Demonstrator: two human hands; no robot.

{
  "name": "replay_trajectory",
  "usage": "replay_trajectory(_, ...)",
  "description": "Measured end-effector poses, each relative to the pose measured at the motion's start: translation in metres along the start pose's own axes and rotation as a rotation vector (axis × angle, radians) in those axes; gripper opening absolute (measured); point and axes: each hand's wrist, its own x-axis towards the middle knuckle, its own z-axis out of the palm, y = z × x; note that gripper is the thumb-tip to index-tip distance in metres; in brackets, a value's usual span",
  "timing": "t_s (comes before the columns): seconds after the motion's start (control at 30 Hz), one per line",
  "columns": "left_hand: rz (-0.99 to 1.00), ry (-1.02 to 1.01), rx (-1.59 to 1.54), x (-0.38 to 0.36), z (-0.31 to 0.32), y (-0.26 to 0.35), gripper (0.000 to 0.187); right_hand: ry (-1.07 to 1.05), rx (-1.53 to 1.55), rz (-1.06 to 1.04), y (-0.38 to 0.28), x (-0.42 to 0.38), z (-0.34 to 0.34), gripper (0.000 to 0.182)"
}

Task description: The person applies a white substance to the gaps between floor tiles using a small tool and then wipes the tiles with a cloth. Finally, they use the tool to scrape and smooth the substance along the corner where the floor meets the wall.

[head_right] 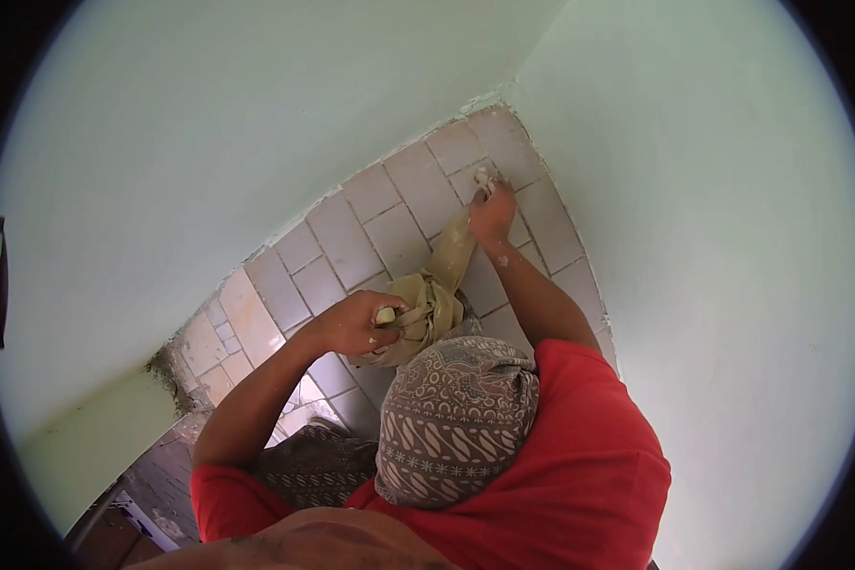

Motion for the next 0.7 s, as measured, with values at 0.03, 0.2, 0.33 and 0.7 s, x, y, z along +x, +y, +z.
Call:
replay_trajectory(0.03,-0.046,-0.008,-0.042,-0.001,-0.005,0.014,0.038,0.028,-0.063,0.008,-0.008,0.029,-0.008,0.027)
replay_trajectory(0.2,-0.058,0.029,-0.092,0.028,-0.018,0.043,0.039,0.277,-0.279,-0.283,0.003,0.138,0.012,0.026)
replay_trajectory(0.33,-0.056,-0.018,0.000,0.040,-0.013,0.041,0.042,0.092,-0.346,-0.608,0.008,0.089,0.041,0.029)
replay_trajectory(0.7,-0.302,0.150,-0.078,-0.063,-0.013,0.027,0.045,0.125,-0.241,-0.300,0.012,0.111,0.025,0.029)
